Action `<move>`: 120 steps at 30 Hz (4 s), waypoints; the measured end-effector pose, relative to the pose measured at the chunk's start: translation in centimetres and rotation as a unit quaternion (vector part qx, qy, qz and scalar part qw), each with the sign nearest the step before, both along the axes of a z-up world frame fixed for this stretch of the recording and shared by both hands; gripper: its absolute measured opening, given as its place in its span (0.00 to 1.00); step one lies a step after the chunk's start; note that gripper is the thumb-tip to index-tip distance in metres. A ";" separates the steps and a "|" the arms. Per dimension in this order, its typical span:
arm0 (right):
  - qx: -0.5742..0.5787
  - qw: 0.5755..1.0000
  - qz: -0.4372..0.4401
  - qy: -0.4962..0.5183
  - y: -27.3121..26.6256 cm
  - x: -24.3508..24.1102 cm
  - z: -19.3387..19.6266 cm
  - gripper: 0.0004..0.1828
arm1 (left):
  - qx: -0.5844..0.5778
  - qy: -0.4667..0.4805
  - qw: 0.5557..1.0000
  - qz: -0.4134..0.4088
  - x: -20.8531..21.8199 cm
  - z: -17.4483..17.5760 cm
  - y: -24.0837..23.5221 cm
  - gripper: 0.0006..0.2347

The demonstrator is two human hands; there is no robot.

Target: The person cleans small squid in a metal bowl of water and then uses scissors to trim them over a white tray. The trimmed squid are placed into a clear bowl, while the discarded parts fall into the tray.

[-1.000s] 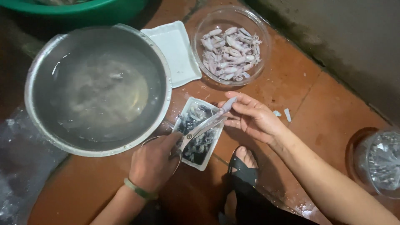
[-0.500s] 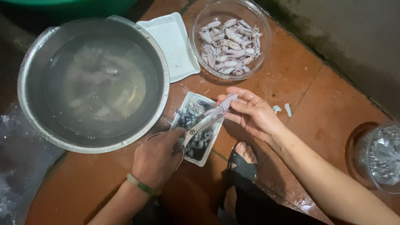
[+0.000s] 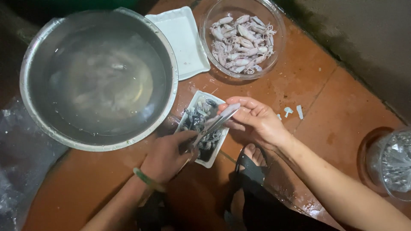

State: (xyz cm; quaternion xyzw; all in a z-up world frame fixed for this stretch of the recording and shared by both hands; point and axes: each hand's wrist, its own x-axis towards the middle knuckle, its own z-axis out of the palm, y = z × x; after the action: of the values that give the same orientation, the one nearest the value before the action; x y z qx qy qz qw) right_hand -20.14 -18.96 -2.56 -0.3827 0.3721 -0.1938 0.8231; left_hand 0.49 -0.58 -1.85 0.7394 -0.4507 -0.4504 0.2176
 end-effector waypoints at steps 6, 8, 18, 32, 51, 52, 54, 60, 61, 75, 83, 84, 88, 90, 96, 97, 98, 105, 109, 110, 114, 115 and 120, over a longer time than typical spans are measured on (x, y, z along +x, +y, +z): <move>-0.065 0.997 0.028 0.016 0.7 1.4 4.8 0.22 | -0.017 0.096 0.995 0.025 0.5 2.6 -1.4 0.23; -0.079 0.996 0.038 0.015 0.6 1.3 4.5 0.23 | -0.011 0.150 0.988 0.025 0.5 2.2 -1.1 0.20; -0.123 0.990 0.074 0.009 0.4 0.9 2.8 0.36 | 0.064 0.360 0.926 0.091 0.3 2.3 0.7 0.20; -0.160 0.971 0.032 0.177 -0.8 0.5 2.4 0.20 | 0.089 -0.136 0.984 -0.076 -0.5 1.9 0.3 0.22; -0.106 0.974 -0.034 0.197 0.4 1.7 2.9 0.25 | -0.012 -0.373 0.913 -0.163 -1.5 -0.5 0.3 0.07; -0.107 0.974 -0.034 0.197 0.5 1.8 3.2 0.25 | -0.012 -0.373 0.913 -0.163 -1.4 -0.2 0.2 0.07; -0.103 0.974 -0.037 0.199 0.7 1.9 3.7 0.24 | 0.032 -0.334 0.927 -0.165 -1.2 0.2 0.0 0.05; -0.103 0.974 -0.042 0.198 0.7 1.3 2.2 0.25 | 0.023 -0.313 0.935 -0.163 -1.2 -1.3 0.7 0.10; -0.103 0.974 -0.043 0.199 0.7 1.5 2.5 0.25 | 0.023 -0.312 0.936 -0.163 -1.2 -1.3 0.6 0.10; -0.078 0.973 -0.029 0.214 0.6 1.7 2.2 0.29 | -0.113 -0.379 0.912 -0.107 -1.7 -2.6 1.0 0.12; -0.071 0.977 -0.036 0.199 0.7 1.4 1.2 0.30 | -0.067 -0.322 0.940 -0.093 -1.8 -1.4 0.6 0.19; -0.063 0.979 -0.037 0.192 1.1 1.6 1.0 0.30 | -0.079 -0.328 0.936 -0.096 -1.8 -1.6 0.6 0.22; -0.058 0.979 -0.024 0.195 1.1 1.4 0.9 0.31 | -0.054 -0.324 0.938 -0.108 -1.4 -1.7 0.1 0.21; -0.047 0.980 -0.029 0.192 1.2 1.3 1.2 0.30 | 0.053 -0.163 0.982 -0.079 -1.0 -0.4 -0.5 0.18; -0.055 0.984 -0.037 0.166 1.0 1.6 2.0 0.31 | 0.070 0.234 0.968 0.060 -1.1 1.0 -0.7 0.22; -0.055 0.984 -0.038 0.167 1.3 1.8 2.1 0.31 | 0.070 0.234 0.968 0.060 -1.2 1.0 -0.6 0.22; -0.056 0.987 -0.040 0.148 1.6 1.9 2.3 0.33 | 0.069 0.243 0.966 0.063 -1.3 1.0 -0.5 0.21; -0.072 0.982 -0.048 0.167 1.4 -0.7 -3.7 0.33 | 0.087 -0.082 0.992 -0.045 -2.1 2.1 -0.3 0.23; -0.065 0.983 -0.026 0.173 1.5 -1.3 -3.9 0.33 | 0.084 -0.085 0.991 -0.066 -2.1 1.2 0.1 0.23; -0.060 0.982 -0.011 0.176 1.5 -1.3 -4.0 0.33 | 0.066 -0.037 0.996 -0.037 -2.2 0.3 0.4 0.22; -0.076 0.979 0.032 0.185 1.4 -1.3 -3.5 0.34 | 0.044 0.201 0.978 0.029 -2.1 0.4 0.3 0.20; -0.075 0.979 0.032 0.185 1.5 -1.3 -3.7 0.34 | 0.045 0.202 0.978 0.029 -2.1 0.4 0.6 0.20; -0.124 0.972 0.084 0.184 1.5 -1.1 -2.0 0.31 | 0.094 0.420 0.888 0.160 -2.3 0.4 1.2 0.21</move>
State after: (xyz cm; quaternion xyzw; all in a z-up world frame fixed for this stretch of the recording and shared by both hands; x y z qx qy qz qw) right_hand -21.22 -17.48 -4.52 -0.5403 0.4569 -0.0949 0.7002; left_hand -1.86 0.60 -1.48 0.5599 -0.1485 -0.7182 0.3855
